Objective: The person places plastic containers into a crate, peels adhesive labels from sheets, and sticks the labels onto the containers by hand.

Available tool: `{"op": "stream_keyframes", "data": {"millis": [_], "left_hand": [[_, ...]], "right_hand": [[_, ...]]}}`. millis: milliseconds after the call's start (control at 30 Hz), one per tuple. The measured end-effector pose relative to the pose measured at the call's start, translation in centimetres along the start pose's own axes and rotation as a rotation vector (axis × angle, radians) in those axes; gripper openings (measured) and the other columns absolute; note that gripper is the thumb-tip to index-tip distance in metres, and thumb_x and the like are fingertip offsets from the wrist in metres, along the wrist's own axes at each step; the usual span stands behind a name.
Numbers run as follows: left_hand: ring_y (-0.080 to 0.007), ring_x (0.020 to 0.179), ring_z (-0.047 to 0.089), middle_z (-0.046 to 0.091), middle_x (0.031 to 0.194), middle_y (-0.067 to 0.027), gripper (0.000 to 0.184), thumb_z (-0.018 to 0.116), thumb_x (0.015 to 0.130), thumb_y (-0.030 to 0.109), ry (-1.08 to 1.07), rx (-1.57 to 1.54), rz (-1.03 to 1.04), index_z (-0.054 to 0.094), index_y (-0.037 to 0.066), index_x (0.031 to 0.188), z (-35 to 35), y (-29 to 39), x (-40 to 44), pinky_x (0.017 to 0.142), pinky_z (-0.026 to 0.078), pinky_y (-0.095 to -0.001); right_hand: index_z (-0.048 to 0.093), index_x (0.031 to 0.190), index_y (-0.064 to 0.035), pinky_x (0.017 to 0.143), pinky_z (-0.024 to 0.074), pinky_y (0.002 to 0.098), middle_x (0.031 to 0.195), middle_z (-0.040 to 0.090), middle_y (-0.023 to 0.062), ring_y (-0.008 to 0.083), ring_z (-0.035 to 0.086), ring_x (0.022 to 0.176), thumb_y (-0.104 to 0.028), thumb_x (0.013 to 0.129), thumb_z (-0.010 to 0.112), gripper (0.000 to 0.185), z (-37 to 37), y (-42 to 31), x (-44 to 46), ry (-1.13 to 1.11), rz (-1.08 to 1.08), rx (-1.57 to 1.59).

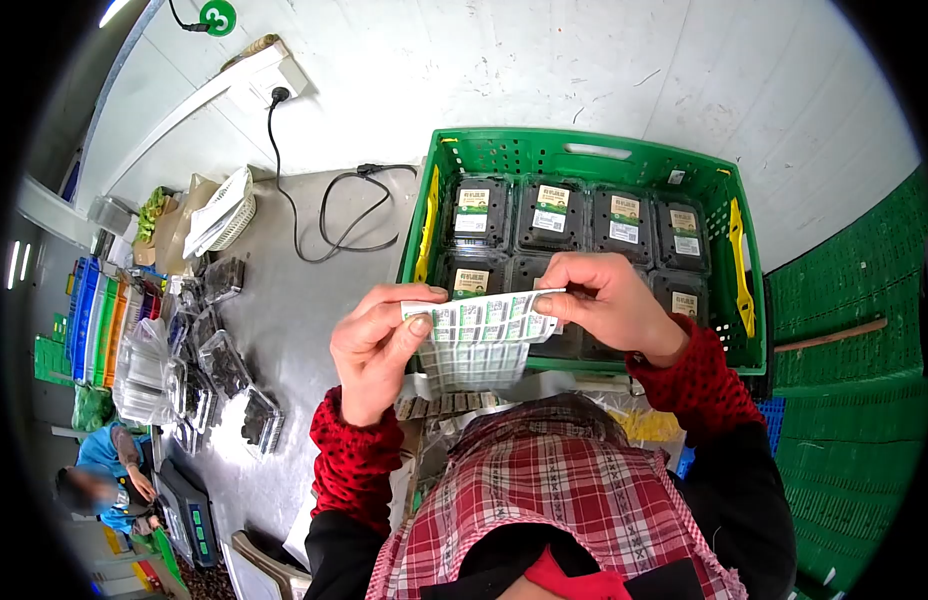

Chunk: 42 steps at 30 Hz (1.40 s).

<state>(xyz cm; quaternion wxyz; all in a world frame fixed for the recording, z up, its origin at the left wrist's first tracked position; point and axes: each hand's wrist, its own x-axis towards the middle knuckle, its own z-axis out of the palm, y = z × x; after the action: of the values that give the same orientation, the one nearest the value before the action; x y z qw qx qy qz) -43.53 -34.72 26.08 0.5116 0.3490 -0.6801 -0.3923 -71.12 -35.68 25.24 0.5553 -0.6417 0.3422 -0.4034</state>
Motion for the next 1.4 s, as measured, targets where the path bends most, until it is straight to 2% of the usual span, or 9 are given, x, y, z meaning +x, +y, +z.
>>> {"op": "stream_keyframes", "data": {"millis": [167,300,500,567,633,833,1133,1300,1400], "left_hand": [[-0.015,0.084,0.063,0.069,0.1,-0.0123,0.011,0.067,0.09,0.004,0.132,0.055,0.027,0.071,-0.005,0.094,1.4,-0.1,-0.3,0.075,0.049,-0.0268],[-0.0152,0.082,0.062,0.069,0.1,-0.0126,0.01,0.068,0.089,0.003,0.113,0.074,0.032,0.071,-0.005,0.094,1.8,0.0,-0.2,0.075,0.049,-0.0266],[-0.0155,0.082,0.063,0.069,0.098,-0.013,0.009,0.068,0.088,0.001,0.141,0.114,0.043,0.07,-0.005,0.094,1.7,-0.2,-0.4,0.074,0.049,-0.0267],[-0.0155,0.082,0.063,0.069,0.098,-0.0129,0.008,0.068,0.087,0.0,0.143,0.128,0.054,0.07,-0.004,0.094,1.8,-0.2,-0.4,0.074,0.05,-0.0268],[-0.0153,0.081,0.063,0.069,0.097,-0.0124,0.007,0.068,0.087,-0.002,0.079,0.168,0.055,0.069,-0.004,0.093,2.4,-0.1,-0.2,0.072,0.05,-0.0266],[-0.0143,0.08,0.061,0.069,0.094,-0.0117,0.007,0.066,0.088,0.0,0.101,0.203,-0.023,0.07,-0.004,0.092,3.7,-0.1,-0.1,0.073,0.048,-0.0264],[-0.0168,0.075,0.062,0.069,0.089,-0.0123,0.007,0.069,0.087,0.0,0.13,0.285,-0.041,0.066,-0.005,0.091,4.6,-1.1,-0.3,0.068,0.049,-0.0277],[-0.0076,0.073,0.052,0.064,0.078,-0.0018,0.011,0.066,0.09,0.005,0.185,0.291,-0.191,0.067,-0.005,0.087,5.6,-2.0,0.0,0.067,0.043,-0.0241],[-0.0086,0.069,0.053,0.064,0.075,-0.0041,0.011,0.067,0.09,0.006,0.151,0.263,-0.321,0.067,-0.005,0.086,6.1,-3.1,0.0,0.064,0.045,-0.0258]], "right_hand": [[0.061,0.084,0.0009,0.057,0.0423,0.0243,0.071,0.058,0.0024,0.0054,0.052,0.064,-0.011,0.093,0.065,0.016,-0.3,0.5,0.2,-0.068,-0.208,-0.311],[0.06,0.082,0.0007,0.056,0.0425,0.0252,0.068,0.057,0.0029,0.0068,0.054,0.064,-0.013,0.093,0.066,0.019,0.3,0.5,0.1,0.054,-0.155,-0.177],[0.063,0.091,-0.0005,0.062,0.0458,0.0271,0.081,0.062,0.0055,0.012,0.06,0.072,-0.017,0.087,0.072,0.02,-0.9,0.3,-0.3,-0.172,0.06,-0.317],[0.065,0.102,-0.0004,0.069,0.0487,0.0289,0.096,0.064,0.0071,0.0142,0.061,0.084,-0.011,0.082,0.076,0.025,-0.5,-0.1,0.3,0.021,-0.29,-0.476],[0.067,0.105,0.0001,0.072,0.0502,0.0314,0.1,0.064,0.0092,0.0171,0.064,0.09,-0.012,0.079,0.077,0.03,0.2,-0.9,0.9,0.09,-0.217,-0.407],[0.069,0.09,-0.0076,0.061,0.0489,0.0389,0.084,0.062,0.0054,0.028,0.064,0.073,-0.018,0.08,0.07,0.014,1.5,-0.5,2.3,0.027,-0.348,-0.635],[0.069,0.086,-0.0053,0.059,0.0503,0.0343,0.08,0.065,0.0059,0.0242,0.064,0.069,-0.009,0.078,0.074,0.01,2.0,1.3,1.6,0.162,-0.374,-0.717],[0.061,0.079,-0.0141,0.057,0.0502,0.0364,0.076,0.057,0.0008,0.0217,0.062,0.074,-0.012,0.077,0.067,0.007,2.7,2.6,0.6,0.307,-0.509,-0.818],[0.062,0.081,-0.012,0.055,0.0493,0.0379,0.076,0.057,0.002,0.0231,0.062,0.07,-0.011,0.078,0.069,0.008,2.5,3.3,-0.5,0.35,-0.487,-0.821]]}}
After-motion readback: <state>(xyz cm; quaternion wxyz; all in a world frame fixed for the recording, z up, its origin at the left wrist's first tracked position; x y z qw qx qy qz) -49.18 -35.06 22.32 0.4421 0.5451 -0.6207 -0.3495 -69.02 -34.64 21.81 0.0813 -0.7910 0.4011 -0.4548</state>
